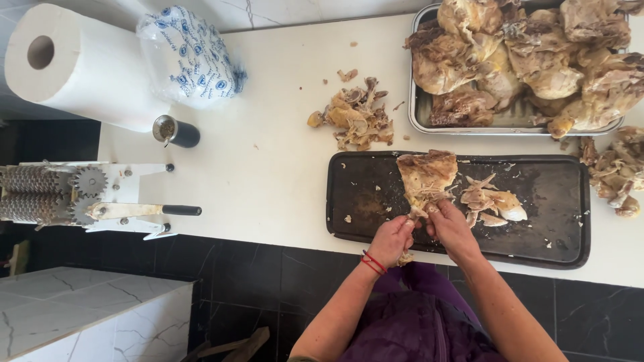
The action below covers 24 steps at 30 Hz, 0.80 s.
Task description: Shredding and then chopping cooked chicken pieces on a cutting board using hands and a knife.
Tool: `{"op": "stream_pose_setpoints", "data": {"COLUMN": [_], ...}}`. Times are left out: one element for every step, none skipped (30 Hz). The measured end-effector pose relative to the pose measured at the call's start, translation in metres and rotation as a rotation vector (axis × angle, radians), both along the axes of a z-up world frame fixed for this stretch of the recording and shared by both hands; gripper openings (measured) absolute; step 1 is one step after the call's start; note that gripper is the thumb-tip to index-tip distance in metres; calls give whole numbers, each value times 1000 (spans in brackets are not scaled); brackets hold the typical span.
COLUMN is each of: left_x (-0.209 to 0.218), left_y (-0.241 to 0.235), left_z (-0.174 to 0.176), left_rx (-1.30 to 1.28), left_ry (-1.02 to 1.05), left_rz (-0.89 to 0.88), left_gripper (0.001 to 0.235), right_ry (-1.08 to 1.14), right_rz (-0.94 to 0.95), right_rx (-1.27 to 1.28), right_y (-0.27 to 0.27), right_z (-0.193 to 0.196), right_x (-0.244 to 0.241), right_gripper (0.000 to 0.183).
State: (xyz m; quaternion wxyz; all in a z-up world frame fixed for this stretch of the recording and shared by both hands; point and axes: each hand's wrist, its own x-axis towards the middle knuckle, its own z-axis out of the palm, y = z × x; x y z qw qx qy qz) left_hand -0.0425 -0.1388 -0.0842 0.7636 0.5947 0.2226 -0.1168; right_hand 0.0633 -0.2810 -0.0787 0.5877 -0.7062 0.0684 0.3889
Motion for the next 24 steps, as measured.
{"op": "stream_pose_setpoints", "data": {"left_x": [1, 1, 2, 5, 8, 12, 15, 17, 19, 17, 16, 15, 15, 14, 13, 14, 15, 15, 15, 14, 12, 11, 10, 10], "left_y": [1, 1, 2, 3, 3, 5, 4, 3, 2, 1, -2, -3, -6, -7, -8, -6, -3, 0, 1, 0, 0, 0, 1, 1], "left_z": [0, 0, 1, 8, 15, 23, 24, 24, 25, 20, 15, 11, 15, 19, 23, 34, 45, 55, 53, 51, 48, 42, 35, 28], "left_rx": [1, 22, 44, 43, 119, 197, 197, 109, 22, 20, -42, -102, -103, -39, 25, 26, 114, 201, 203, 220, 238, 238, 217, 197], "left_ry": [2, 6, 11, 12, -51, -117, -119, -72, -26, -26, -29, -33, -34, -55, -76, -76, -42, -8, -8, 12, 31, 34, -4, -43], "left_rz": [-1, -8, -15, -18, -16, -14, -14, 46, 104, 104, 103, 96, 90, 72, 54, 54, 6, -38, -35, -54, -73, -73, -45, -17], "left_gripper": [29, 29, 30, 30, 28, 28, 28, 32, 40, 40, 40, 40, 40, 39, 38, 38, 38, 39, 39, 41, 45, 45, 46, 47], "right_ry": [2, -42, -85, -84, -148, -215, -216, -255, -294, -294, -243, -193, -193, -187, -180, -181, -223, -266, -266, -286, -306, -303, -396, -488], "right_rz": [-1, 35, 70, 68, 121, 175, 175, 186, 196, 196, 195, 188, 182, 202, 222, 222, 225, 231, 235, 244, 253, 253, 277, 301], "right_rx": [1, -32, -65, -66, -96, -124, -124, -131, -138, -140, -150, -159, -160, -196, -233, -231, -251, -270, -267, -281, -293, -294, -278, -261], "right_y": [-1, -3, -5, -5, -4, -3, -2, -1, 1, 2, 4, 5, 4, 4, 4, 6, 7, 9, 9, 8, 7, 4, 0, -4], "right_z": [-3, -6, -9, -3, 3, 9, 18, 28, 37, 38, 38, 38, 30, 21, 13, 13, 14, 15, 9, 2, -5, -11, -16, -22], "right_x": [0, 1, 1, -1, -3, -4, -5, -6, -7, -7, -6, -6, -4, -3, -3, -2, -1, 0, 1, 1, 0, -1, -3, -5], "right_gripper": [16, 18, 19, 19, 19, 21, 21, 23, 26, 26, 28, 31, 31, 32, 34, 34, 34, 33, 33, 32, 31, 31, 31, 31]}}
